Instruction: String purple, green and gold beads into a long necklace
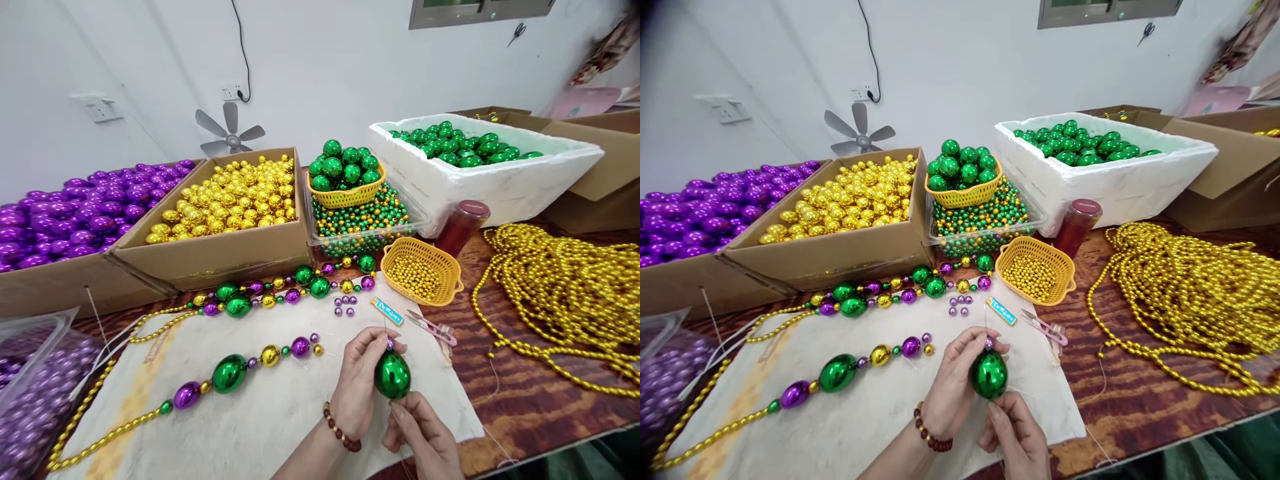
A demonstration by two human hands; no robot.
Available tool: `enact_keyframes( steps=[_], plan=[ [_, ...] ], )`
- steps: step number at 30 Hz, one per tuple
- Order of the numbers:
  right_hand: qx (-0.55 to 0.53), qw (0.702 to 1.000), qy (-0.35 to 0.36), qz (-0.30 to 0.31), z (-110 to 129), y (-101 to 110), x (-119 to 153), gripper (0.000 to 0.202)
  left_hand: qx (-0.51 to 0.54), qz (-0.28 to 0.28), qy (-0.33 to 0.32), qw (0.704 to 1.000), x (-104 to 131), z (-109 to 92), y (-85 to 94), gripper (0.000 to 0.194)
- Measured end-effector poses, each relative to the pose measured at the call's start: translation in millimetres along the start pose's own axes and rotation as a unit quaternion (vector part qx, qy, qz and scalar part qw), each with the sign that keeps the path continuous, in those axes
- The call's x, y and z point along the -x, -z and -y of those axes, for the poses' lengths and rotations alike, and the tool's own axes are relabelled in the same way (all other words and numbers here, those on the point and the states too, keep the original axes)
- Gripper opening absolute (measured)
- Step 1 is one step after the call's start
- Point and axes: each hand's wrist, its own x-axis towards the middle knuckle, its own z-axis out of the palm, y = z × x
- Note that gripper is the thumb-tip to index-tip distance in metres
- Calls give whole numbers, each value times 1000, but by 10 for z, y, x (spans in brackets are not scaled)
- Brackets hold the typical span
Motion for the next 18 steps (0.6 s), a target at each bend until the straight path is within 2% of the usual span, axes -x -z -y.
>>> enact_keyframes(
  steps=[5, 8, 10, 12, 13, 14, 15, 16, 18],
  plan=[
    [-13, 1000, -8, -14, -8, 63, 35, 34, -8, 12, -6, 1000, -18, 58, -78, 29],
    [-4, 1000, 7, -2, -3, 96, -25, 33, -60, 24, -10, 998, -15, 22, -120, 33],
    [5, 1000, 26, 14, 15, 110, -90, 34, -119, 38, -23, 992, -17, -55, -87, 36],
    [18, 998, 49, 27, 48, 119, -151, 34, -210, 43, -68, 974, -37, -181, 43, 37],
    [24, 998, 58, 32, 67, 122, -174, 34, -282, 35, -103, 953, -56, -258, 148, 36],
    [28, 997, 63, 36, 83, 124, -190, 33, -372, 17, -139, 918, -79, -340, 274, 33],
    [30, 997, 65, 39, 95, 125, -200, 33, -477, -6, -166, 863, -104, -423, 413, 29],
    [29, 997, 65, 41, 100, 124, -204, 32, -582, -32, -177, 793, -130, -500, 554, 25],
    [24, 997, 58, 39, 90, 117, -198, 32, -741, -70, -154, 650, -178, -623, 802, 20]
  ],
)
